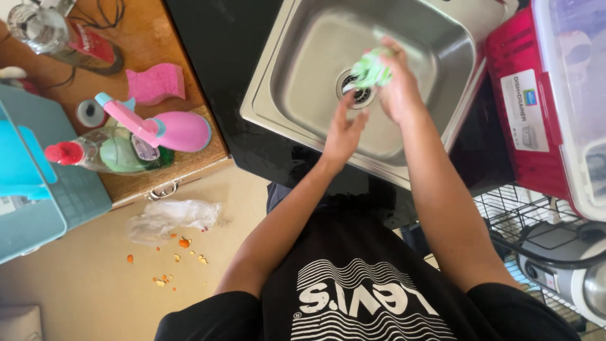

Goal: Cleaning a kitchen counter and sink with a rag, then folding several cleaning rags.

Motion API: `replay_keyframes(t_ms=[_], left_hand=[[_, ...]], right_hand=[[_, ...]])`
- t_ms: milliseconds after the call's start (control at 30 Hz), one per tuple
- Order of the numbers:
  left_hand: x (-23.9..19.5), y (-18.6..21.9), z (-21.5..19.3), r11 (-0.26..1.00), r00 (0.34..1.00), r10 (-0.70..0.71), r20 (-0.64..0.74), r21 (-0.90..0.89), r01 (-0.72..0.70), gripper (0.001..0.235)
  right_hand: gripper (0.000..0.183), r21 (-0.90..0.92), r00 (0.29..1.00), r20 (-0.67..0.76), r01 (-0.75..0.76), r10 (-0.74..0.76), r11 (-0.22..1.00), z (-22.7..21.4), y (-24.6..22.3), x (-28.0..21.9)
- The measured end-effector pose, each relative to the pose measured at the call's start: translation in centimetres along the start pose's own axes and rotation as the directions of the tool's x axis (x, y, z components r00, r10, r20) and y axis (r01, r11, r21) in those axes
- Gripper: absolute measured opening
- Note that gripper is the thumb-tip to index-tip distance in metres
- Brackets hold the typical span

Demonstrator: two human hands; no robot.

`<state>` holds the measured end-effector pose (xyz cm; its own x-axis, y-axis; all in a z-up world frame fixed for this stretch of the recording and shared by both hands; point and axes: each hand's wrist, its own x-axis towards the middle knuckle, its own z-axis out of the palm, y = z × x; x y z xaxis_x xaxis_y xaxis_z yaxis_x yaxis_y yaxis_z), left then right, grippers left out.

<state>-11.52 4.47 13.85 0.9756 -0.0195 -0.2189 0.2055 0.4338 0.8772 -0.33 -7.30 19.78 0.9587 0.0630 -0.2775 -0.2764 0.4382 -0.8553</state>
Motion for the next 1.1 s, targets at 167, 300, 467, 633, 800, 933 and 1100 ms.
replay_keyframes(t_ms=[167,300,467,633,800,933,1100], left_hand=[[3.5,0.6,-0.3,0.999,0.999,-0.036,-0.012,0.028,0.036,0.067],[2.1,3.4,-0.8,0.936,0.977,-0.144,0.155,-0.298,0.186,0.058],[0.5,3.1,-2.0,0.873,0.975,-0.134,0.176,-0.445,0.2,0.058],[-3.7,8.7,-0.6,0.965,0.948,-0.196,0.252,-0.119,0.232,0.059],[-5.0,6.5,-2.9,0.844,0.937,-0.151,0.313,0.534,-0.042,0.036],[-6.0,11.1,-3.4,0.888,0.922,0.146,0.36,0.363,-0.282,0.031],[-6.1,12.7,-4.6,0.976,0.926,-0.009,0.377,-0.197,0.089,0.019]], right_hand=[[0.057,-0.074,0.966,0.233,-0.097,0.112,0.992,-2.8,0.8,-4.8],[0.057,-0.195,0.976,0.169,-0.103,0.137,0.975,-3.5,-1.2,-8.1],[0.029,-0.182,0.988,0.018,-0.149,0.155,0.972,-3.0,-2.9,-11.7],[0.021,-0.202,0.994,0.018,-0.099,0.105,0.974,-1.4,-3.1,-15.0],[0.022,-0.347,1.0,0.025,-0.002,0.011,0.938,-0.5,-2.4,-16.1],[0.024,-0.443,0.998,0.024,0.068,-0.064,0.894,1.8,-2.9,-16.9],[0.022,-0.501,0.996,-0.001,0.081,-0.094,0.862,4.8,-2.0,-18.3]])
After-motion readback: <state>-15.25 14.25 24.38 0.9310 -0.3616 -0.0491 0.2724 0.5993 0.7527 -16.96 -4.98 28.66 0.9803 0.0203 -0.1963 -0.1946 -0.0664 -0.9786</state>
